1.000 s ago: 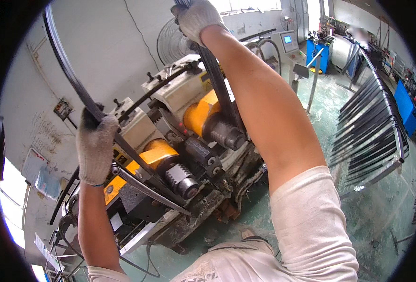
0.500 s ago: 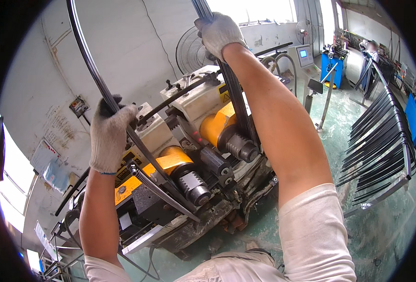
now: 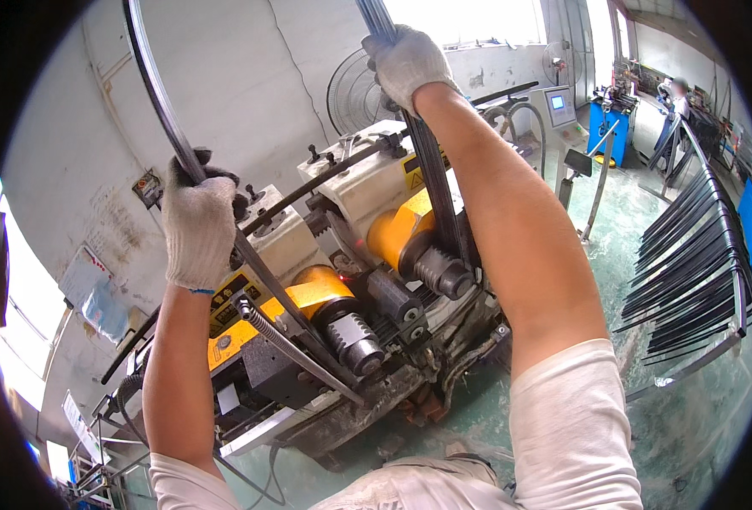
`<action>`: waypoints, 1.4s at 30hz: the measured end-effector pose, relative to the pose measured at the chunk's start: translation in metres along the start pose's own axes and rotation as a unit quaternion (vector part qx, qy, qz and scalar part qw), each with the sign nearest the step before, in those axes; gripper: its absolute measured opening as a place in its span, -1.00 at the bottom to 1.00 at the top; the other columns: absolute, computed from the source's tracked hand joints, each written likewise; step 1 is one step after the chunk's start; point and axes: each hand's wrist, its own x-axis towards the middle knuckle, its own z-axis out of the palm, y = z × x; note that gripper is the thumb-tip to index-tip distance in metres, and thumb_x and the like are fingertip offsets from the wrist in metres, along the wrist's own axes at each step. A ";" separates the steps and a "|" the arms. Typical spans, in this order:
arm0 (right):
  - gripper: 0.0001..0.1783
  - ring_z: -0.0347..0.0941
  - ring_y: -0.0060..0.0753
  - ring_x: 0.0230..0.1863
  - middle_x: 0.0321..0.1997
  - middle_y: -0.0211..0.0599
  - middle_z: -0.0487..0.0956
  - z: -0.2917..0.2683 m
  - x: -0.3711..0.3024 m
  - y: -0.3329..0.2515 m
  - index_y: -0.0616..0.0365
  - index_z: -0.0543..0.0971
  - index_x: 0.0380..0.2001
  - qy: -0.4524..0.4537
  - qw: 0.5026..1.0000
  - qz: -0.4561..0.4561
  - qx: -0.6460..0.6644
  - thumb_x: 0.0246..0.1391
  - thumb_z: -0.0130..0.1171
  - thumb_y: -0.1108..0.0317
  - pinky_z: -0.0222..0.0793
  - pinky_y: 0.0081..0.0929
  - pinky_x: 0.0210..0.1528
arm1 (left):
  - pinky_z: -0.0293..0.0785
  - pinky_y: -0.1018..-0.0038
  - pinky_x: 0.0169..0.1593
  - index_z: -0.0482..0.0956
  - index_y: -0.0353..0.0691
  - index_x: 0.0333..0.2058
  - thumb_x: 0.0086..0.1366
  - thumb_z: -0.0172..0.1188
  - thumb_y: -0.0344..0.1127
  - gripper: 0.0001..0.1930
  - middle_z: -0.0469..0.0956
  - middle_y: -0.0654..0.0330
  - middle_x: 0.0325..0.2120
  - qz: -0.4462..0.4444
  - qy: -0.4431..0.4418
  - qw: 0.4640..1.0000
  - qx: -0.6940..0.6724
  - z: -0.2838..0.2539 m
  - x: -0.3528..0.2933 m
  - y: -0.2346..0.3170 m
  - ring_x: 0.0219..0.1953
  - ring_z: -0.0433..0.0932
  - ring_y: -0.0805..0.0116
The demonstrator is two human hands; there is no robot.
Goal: The person repeatedly picks up bundles of long metal rods, feeds them into a bending machine, and removes the bent pieces to place them on a nearby rack. The process is repeated continuously throughout the clip.
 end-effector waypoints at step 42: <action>-0.58 0.62 -0.11 0.22 0.25 -0.16 0.71 0.076 -0.429 0.353 0.08 0.65 0.30 -0.114 0.971 0.203 0.059 0.41 0.27 0.38 0.51 -0.15 0.32 | 0.79 0.18 0.09 0.43 -0.35 0.29 0.32 0.53 -0.22 -0.32 0.70 0.01 -0.15 -0.135 -0.151 0.979 0.017 -0.041 -0.050 -0.018 -0.09 0.79 0.08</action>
